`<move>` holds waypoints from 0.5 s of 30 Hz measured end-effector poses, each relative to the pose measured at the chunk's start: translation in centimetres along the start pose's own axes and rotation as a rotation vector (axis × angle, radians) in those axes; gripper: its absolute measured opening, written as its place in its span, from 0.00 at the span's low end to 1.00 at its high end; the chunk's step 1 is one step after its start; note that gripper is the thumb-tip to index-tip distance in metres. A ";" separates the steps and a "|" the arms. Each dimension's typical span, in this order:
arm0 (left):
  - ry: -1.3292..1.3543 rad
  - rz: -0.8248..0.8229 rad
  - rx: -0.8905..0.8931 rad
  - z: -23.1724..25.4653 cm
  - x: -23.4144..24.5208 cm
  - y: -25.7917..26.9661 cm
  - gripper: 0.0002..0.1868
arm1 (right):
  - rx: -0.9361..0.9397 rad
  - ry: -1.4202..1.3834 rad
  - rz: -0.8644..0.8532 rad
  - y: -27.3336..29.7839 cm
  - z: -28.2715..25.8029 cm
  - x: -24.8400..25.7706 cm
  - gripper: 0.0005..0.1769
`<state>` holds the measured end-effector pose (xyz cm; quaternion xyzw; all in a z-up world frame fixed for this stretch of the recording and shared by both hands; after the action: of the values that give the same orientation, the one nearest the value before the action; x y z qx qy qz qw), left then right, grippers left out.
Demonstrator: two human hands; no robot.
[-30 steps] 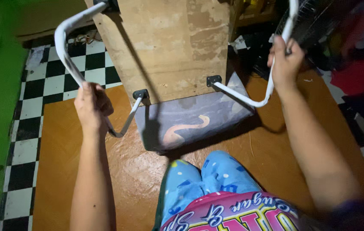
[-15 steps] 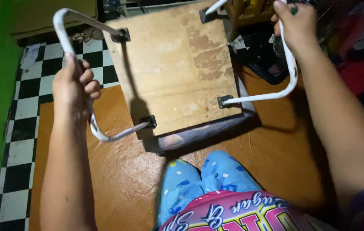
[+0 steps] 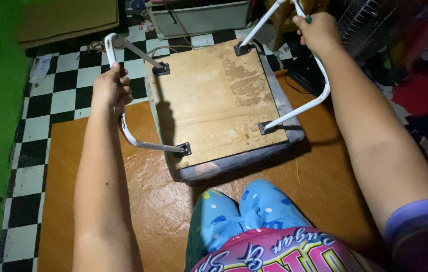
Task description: The person assembles a small upholstered stool by attaching a white metal frame to a wooden base. They position the frame, align the legs, and use a screwdriver to tighten screws at each corner to secure the frame to the base.
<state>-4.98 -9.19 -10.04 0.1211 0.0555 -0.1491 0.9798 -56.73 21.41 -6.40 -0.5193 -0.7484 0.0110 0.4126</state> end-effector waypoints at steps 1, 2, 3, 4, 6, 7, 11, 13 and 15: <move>-0.008 -0.001 0.017 -0.3 -0.1 -0.5 0.17 | -0.009 0.038 -0.005 -0.3 0.2 -0.4 0.27; -0.016 -0.003 0.033 -0.5 -0.2 -1.1 0.17 | -0.017 0.076 -0.010 -0.7 0.4 -0.8 0.27; -0.024 -0.004 0.051 -0.8 -0.1 -1.7 0.16 | -0.025 0.115 -0.016 -0.8 0.7 -1.1 0.27; -0.023 0.003 0.058 -1.1 0.1 -2.2 0.17 | -0.016 0.128 -0.020 -1.0 0.8 -1.5 0.27; -0.023 0.017 0.074 -1.4 0.2 -3.5 0.17 | 0.002 0.153 -0.027 -1.5 1.0 -2.0 0.27; -0.017 0.012 0.086 -1.5 0.0 -4.0 0.17 | -0.001 0.165 -0.033 -1.7 1.2 -2.2 0.27; -0.034 0.047 0.040 -1.0 -0.4 -5.1 0.15 | 0.251 0.295 0.140 -1.3 -1.4 -0.6 0.21; -0.209 0.128 -0.123 0.4 -0.2 -4.2 0.15 | 0.450 0.361 0.265 0.3 -4.3 0.7 0.17; -0.528 0.241 -0.387 3.2 -0.4 -2.0 0.24 | 0.590 0.389 0.338 1.9 -7.6 1.7 0.14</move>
<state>-5.72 -11.72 -7.30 -0.1041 -0.1874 -0.0454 0.9757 -50.74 20.49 -1.19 -0.4866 -0.5249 0.1949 0.6707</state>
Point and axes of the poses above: each hand's wrist, its own y-axis away from the middle knuckle, its own x-axis out of the back of the hand, z = x × y, the point moved 10 cm from there along -y, towards the middle knuckle, and after that the axes turned 12 degrees about z, right-handed, at the moved point
